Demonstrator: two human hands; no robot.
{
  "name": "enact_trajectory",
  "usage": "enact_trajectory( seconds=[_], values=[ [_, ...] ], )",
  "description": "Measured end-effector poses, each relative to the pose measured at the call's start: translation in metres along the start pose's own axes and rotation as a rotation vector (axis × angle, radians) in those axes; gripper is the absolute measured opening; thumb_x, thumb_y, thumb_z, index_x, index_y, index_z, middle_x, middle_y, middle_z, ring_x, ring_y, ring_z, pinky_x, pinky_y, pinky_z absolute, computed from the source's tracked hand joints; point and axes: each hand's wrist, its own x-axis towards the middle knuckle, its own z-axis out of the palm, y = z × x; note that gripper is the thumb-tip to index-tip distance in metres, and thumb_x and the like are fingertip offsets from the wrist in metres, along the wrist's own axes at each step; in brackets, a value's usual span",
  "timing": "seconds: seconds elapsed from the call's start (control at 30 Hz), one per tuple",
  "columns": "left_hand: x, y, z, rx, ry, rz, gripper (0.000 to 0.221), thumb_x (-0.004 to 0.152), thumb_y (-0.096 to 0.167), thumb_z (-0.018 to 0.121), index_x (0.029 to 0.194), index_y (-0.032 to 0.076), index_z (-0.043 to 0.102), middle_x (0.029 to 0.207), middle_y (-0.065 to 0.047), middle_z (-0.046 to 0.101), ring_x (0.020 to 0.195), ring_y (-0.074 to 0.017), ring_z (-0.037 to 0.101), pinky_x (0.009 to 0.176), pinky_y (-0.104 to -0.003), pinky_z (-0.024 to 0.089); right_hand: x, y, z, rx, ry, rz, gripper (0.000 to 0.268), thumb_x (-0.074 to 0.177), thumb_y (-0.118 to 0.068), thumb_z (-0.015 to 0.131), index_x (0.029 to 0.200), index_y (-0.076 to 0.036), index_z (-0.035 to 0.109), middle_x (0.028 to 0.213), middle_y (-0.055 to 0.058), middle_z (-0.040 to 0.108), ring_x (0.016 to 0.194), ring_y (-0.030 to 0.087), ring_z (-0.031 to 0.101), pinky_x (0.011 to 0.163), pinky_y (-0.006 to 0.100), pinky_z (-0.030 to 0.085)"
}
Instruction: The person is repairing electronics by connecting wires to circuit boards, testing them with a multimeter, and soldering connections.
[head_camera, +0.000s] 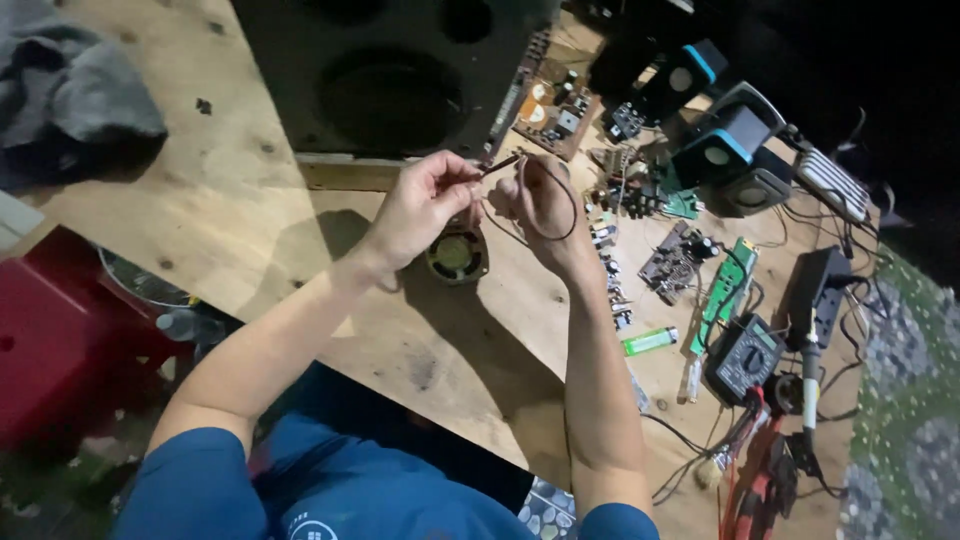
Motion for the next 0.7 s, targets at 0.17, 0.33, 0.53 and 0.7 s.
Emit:
enact_trajectory(
  seconds=[0.17, 0.33, 0.53, 0.7],
  values=[
    [0.017, 0.014, 0.011, -0.191, -0.070, -0.171, 0.010, 0.091, 0.010, 0.065, 0.096, 0.002, 0.065, 0.071, -0.011, 0.065, 0.053, -0.0126, 0.063, 0.040, -0.025, 0.053, -0.007, 0.000, -0.044, 0.159, 0.125, 0.078, 0.029, 0.104, -0.028, 0.058, 0.114, -0.001, 0.055, 0.103, 0.022, 0.062, 0.092, 0.036, 0.067, 0.077, 0.045, 0.058],
    [0.032, 0.004, 0.014, -0.297, -0.110, -0.180, 0.014, 0.093, 0.014, 0.070, 0.091, 0.000, 0.067, 0.065, -0.010, 0.061, 0.045, -0.0115, 0.059, 0.032, -0.027, 0.053, -0.014, 0.004, -0.072, 0.181, 0.261, -0.034, 0.024, 0.105, -0.022, 0.060, 0.111, 0.001, 0.055, 0.097, 0.016, 0.059, 0.084, 0.022, 0.066, 0.064, 0.028, 0.060],
    [0.031, -0.003, 0.019, -0.324, -0.100, -0.194, 0.015, 0.101, 0.011, 0.055, 0.102, 0.001, 0.066, 0.069, -0.005, 0.059, 0.048, -0.0057, 0.051, 0.033, -0.016, 0.041, -0.007, 0.003, -0.071, 0.482, 0.195, -0.075, 0.028, 0.109, -0.026, 0.044, 0.114, -0.003, 0.058, 0.100, 0.016, 0.069, 0.095, 0.024, 0.069, 0.080, 0.035, 0.059],
    [0.029, -0.012, 0.017, -0.327, -0.065, -0.198, 0.014, 0.098, 0.012, 0.062, 0.104, 0.003, 0.070, 0.065, -0.005, 0.059, 0.051, -0.0047, 0.050, 0.037, -0.014, 0.038, -0.006, -0.003, -0.053, 0.878, 0.006, -0.095, 0.038, 0.093, 0.003, 0.064, 0.127, 0.009, 0.050, 0.084, 0.018, 0.065, 0.068, 0.026, 0.069, 0.062, 0.037, 0.061]
  ],
)
